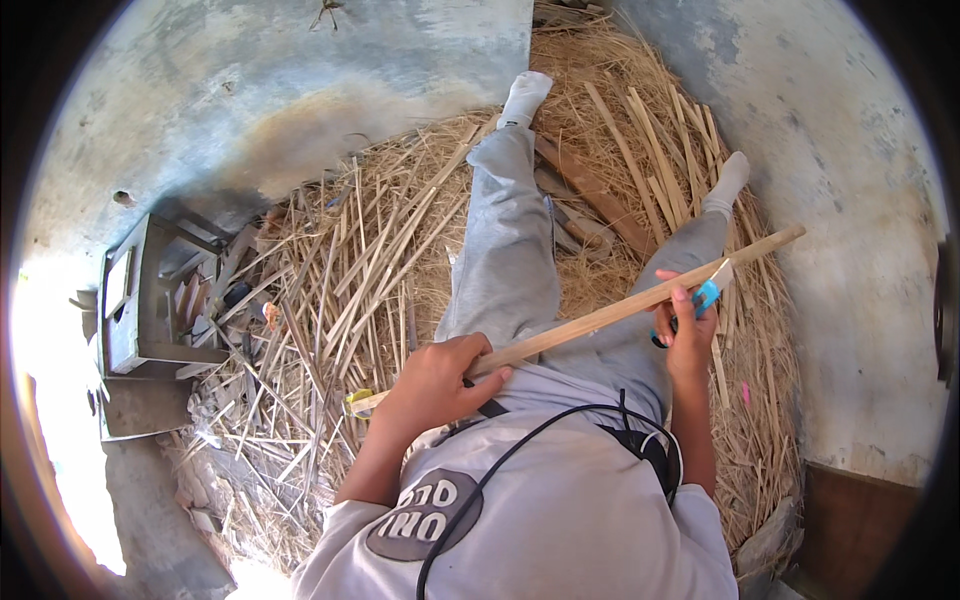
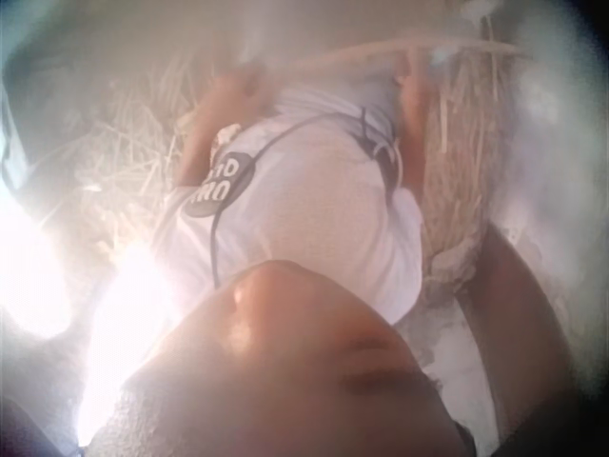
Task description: The person sits on a straw-covered floor and uses a small knife to shave thin strips from a wooden stick. They hold the stick with one hand and scrape the blade along its length to remove the outer layer, creating wood shavings.
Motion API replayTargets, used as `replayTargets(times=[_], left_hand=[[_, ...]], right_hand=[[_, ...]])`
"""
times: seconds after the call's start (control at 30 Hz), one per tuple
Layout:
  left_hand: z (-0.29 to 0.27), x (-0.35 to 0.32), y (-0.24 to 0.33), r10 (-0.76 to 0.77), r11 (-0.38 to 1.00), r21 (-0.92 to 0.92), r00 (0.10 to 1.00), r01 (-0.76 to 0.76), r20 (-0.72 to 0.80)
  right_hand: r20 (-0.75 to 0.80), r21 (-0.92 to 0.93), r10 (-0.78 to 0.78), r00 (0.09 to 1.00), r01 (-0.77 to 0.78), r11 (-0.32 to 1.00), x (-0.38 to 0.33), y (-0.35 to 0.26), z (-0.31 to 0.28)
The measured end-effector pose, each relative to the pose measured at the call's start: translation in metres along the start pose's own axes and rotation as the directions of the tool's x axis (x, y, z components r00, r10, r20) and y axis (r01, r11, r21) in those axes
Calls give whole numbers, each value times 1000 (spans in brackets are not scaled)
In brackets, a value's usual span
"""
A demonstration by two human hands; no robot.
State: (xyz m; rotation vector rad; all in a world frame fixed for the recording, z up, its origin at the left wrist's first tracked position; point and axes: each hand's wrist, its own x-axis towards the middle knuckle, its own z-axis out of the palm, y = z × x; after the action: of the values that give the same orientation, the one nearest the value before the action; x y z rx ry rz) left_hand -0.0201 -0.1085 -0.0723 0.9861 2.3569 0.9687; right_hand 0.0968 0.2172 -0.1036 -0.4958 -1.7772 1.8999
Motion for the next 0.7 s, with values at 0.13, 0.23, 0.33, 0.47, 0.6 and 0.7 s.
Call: replayTargets(times=[0.13, 0.23, 0.33, 0.47, 0.6, 0.7], left_hand=[[-7, 4, 13, -59, 995, 81, 994, 52, 95], [-9, 13, 19, -40, 995, 101, 987, 24, 157], [0, 32, 31, 10, 1000, -20, 987, -7, 159], [39, 64, 47, 60, 974, -224, 995, -40, 80], [56, 82, 43, 72, 978, -204, 985, -38, 160], [60, 83, 28, 87, 978, -201, 980, -50, 181]], right_hand=[[-11, -109, 81, 997, -82, 991, -6, -2, 12], [7, -170, 129, 992, -126, 977, -10, -4, 18], [63, -229, 130, 989, -113, 967, -14, -6, 27], [198, -322, 131, 971, -61, 945, -19, -10, 33], [187, -365, 219, 958, -139, 920, -19, -15, 29], [360, -663, 224, 906, 80, 744, -19, -14, 18]])
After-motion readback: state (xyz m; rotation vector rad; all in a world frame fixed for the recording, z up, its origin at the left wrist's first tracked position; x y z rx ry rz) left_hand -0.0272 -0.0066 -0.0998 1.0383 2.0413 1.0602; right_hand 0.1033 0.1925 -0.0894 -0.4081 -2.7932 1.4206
